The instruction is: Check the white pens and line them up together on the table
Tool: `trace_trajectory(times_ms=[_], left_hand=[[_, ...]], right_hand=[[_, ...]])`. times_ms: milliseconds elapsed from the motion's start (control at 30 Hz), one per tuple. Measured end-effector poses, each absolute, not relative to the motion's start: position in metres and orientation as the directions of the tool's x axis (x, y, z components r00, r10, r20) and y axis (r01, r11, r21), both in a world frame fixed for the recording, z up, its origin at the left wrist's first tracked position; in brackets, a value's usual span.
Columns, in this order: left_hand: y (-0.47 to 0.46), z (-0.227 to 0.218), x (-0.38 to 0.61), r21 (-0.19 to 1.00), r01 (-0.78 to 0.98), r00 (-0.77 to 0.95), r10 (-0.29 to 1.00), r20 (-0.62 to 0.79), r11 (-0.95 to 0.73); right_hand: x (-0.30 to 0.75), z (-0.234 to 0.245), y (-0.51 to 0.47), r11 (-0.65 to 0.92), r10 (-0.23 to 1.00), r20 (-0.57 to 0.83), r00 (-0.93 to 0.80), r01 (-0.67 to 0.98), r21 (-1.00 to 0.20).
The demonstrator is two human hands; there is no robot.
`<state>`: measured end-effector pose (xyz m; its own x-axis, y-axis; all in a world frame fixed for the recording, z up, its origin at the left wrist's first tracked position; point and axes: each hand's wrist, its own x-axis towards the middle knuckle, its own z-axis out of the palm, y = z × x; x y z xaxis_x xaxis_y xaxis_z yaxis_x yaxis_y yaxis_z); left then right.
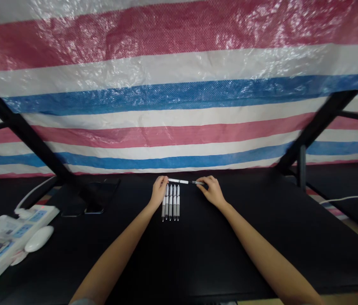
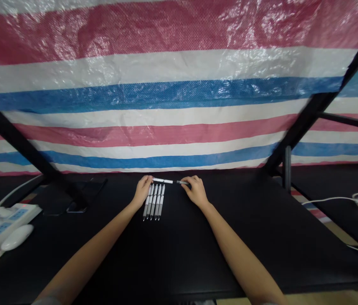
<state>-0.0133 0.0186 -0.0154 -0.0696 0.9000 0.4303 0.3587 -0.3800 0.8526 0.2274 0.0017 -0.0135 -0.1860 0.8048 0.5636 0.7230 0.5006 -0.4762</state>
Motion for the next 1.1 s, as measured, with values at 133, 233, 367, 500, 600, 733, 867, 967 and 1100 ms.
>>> trace_trajectory(times_ms=[133,233,367,500,600,733,867,967,1100], left_hand=[[0.019,-0.016,-0.016,0.908,0.264,-0.130,0.921,0.367,-0.325],[0.021,-0.018,-0.017,0.934,0.199,-0.180,0.926,0.331,-0.295],[0.023,-0.022,-0.017,0.951,0.154,-0.213,0.931,0.297,-0.268],[0.025,-0.024,-0.019,0.962,0.088,-0.236,0.933,0.272,-0.259],[0.027,-0.026,-0.019,0.966,0.059,-0.257,0.931,0.258,-0.251],[0.028,-0.028,-0.020,0.967,0.067,-0.262,0.931,0.256,-0.247],[0.029,-0.028,-0.020,0.970,0.039,-0.280,0.929,0.241,-0.240],[0.028,-0.027,-0.019,0.973,-0.008,-0.288,0.933,0.217,-0.229],[0.027,-0.025,-0.018,0.971,-0.076,-0.298,0.935,0.194,-0.225]], right_hand=[[0.227,-0.013,0.002,0.505,0.802,0.568,-0.185,0.720,-0.477],[0.228,-0.012,0.002,0.506,0.801,0.572,-0.180,0.713,-0.485],[0.228,-0.011,0.002,0.499,0.805,0.567,-0.172,0.713,-0.492],[0.228,-0.011,0.002,0.497,0.809,0.562,-0.175,0.714,-0.493],[0.228,-0.012,0.002,0.495,0.809,0.563,-0.170,0.713,-0.497],[0.228,-0.012,0.002,0.506,0.802,0.571,-0.175,0.707,-0.494],[0.228,-0.011,0.002,0.508,0.799,0.576,-0.173,0.706,-0.493],[0.228,-0.011,0.002,0.512,0.796,0.579,-0.175,0.704,-0.491],[0.229,-0.013,0.003,0.512,0.798,0.577,-0.177,0.703,-0.493]])
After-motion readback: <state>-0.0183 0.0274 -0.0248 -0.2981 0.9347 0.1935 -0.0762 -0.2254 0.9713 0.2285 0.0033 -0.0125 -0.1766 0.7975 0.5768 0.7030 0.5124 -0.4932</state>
